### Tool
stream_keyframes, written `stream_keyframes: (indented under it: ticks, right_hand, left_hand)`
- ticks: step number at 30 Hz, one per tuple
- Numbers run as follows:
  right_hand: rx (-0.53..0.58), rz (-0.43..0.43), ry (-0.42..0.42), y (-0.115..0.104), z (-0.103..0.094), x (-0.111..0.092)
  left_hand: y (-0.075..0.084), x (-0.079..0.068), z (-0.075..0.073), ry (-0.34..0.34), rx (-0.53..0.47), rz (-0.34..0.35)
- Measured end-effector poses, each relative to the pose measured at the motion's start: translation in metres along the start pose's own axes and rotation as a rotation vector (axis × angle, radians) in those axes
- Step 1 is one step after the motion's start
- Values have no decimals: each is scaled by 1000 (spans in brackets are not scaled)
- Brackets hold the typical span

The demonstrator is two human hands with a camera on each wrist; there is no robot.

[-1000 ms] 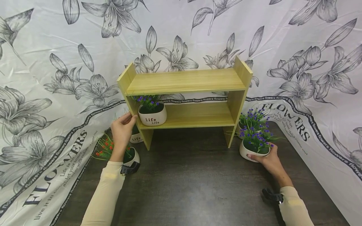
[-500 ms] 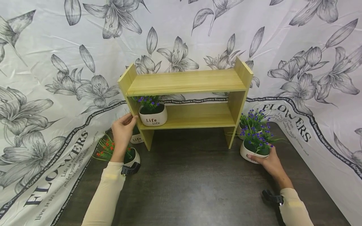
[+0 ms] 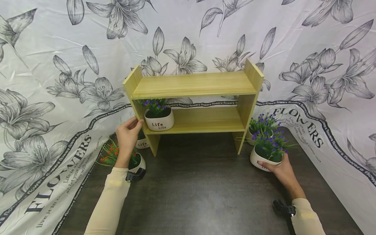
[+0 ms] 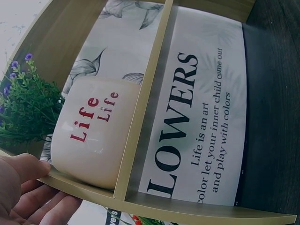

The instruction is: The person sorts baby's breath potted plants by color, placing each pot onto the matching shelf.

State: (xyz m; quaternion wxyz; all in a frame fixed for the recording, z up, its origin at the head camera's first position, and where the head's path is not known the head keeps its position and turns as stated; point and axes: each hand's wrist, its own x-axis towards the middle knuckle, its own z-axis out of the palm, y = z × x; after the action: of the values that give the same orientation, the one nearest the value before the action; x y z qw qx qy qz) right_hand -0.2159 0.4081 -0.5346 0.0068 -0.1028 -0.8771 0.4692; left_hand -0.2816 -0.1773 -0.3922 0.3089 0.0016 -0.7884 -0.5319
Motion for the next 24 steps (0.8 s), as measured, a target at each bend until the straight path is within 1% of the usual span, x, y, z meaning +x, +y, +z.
stream_keyframes:
  ticks: [3, 9, 17, 24]
  right_hand:
    - [7, -24, 30, -2, 1, -1]
    - [-37, -25, 40, -4, 2, -7]
    - [-48, -52, 76, -9, 2, -14]
    - [-91, -72, 92, -18, -2, -18]
  left_hand:
    - [0, 0, 0, -3, -7, 1]
    - [0, 0, 0, -6, -12, 0]
    - [1, -1, 0, -2, 5, -11]
    - [2, 0, 0, 6, 13, 4]
